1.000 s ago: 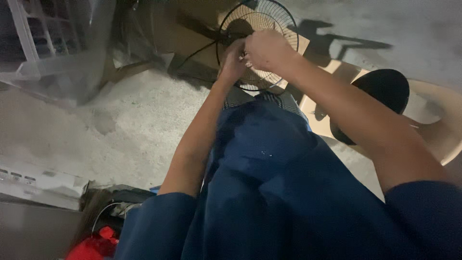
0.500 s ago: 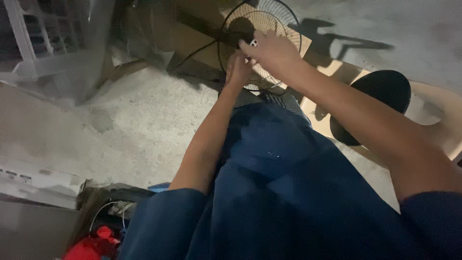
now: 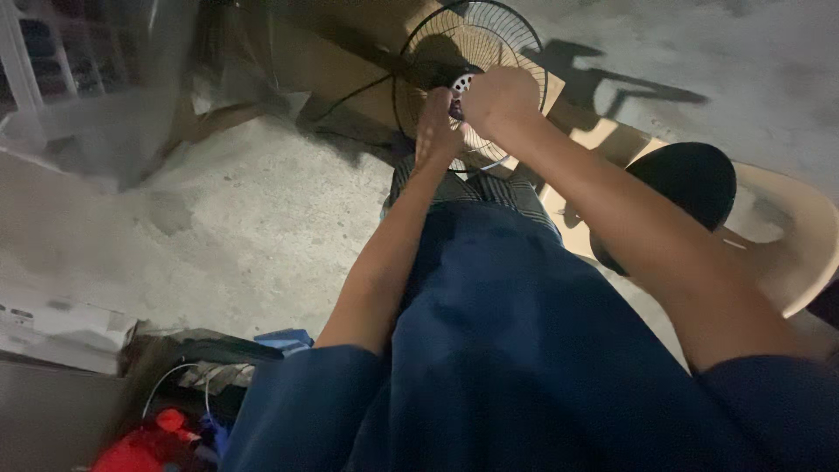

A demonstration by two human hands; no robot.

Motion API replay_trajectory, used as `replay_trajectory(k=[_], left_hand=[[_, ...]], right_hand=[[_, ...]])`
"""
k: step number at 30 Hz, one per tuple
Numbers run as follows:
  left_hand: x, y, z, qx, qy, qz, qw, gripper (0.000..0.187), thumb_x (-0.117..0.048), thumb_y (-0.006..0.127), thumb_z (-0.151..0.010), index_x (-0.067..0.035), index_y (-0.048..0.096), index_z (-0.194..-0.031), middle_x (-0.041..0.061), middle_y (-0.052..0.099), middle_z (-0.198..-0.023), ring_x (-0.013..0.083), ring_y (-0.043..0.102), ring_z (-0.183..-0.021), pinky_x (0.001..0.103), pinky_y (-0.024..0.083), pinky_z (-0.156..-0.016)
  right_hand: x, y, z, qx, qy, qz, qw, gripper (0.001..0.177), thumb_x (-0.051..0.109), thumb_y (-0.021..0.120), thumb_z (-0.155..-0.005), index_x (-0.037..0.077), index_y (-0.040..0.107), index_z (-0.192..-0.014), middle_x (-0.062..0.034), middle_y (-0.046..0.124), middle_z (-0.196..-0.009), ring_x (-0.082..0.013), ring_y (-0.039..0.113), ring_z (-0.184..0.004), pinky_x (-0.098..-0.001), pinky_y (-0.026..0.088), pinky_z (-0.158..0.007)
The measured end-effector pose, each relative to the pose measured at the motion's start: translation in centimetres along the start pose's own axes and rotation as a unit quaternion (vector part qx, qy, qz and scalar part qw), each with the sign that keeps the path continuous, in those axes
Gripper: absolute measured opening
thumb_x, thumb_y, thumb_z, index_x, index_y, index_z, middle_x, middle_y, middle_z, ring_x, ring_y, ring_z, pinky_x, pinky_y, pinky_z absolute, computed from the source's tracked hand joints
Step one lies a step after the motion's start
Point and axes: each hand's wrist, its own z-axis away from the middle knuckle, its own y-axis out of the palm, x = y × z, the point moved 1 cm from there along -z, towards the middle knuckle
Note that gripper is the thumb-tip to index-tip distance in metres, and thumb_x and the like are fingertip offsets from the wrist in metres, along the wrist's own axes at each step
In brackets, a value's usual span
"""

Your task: The person reassembles a small electric fan by hand, attaching the fan blades to the motor hub, securing the front and rear wire cages, and tightening the central nut with a screwdriver. The fan is then placed upright and powered on to confirm operation.

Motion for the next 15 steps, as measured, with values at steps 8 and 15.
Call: replay_trajectory(k=[8, 15], left_hand=[[1.6, 0.0, -0.4, -0.047, 0.037, 0.008, 0.998, 0.034, -0.011, 0.080, -0.084, -0.003, 0.073, -0.116, 0.019, 0.074, -0.117, 0.0358, 0.070, -0.103, 0.042, 0.056, -0.085], [1.7, -1.5, -1.2, 0.002, -0.077, 0.250, 0.965, 0.063, -0.023, 0.072, -0.089, -0.005, 0.050, -0.145, 0.015, 0.050, -0.152, 0.0320, 0.054, -0.135, 0.040, 0.054, -0.104]], right_hand=[[-0.4, -0.4, 3.4, -0.295, -0.160, -0.079, 0.939, 0.029, 0.016, 0.069, -0.082, 0.006, 0.077, -0.109, -0.0237, 0.072, -0.100, -0.0343, 0.071, -0.078, -0.0417, 0.058, -0.059], [-2.0, 1.7, 1.7, -0.214, -0.195, -0.025, 0.957, 0.012, 0.014, 0.067, -0.084, 0.006, 0.072, -0.078, -0.0133, 0.069, -0.076, -0.0318, 0.072, -0.074, -0.0436, 0.059, -0.064]])
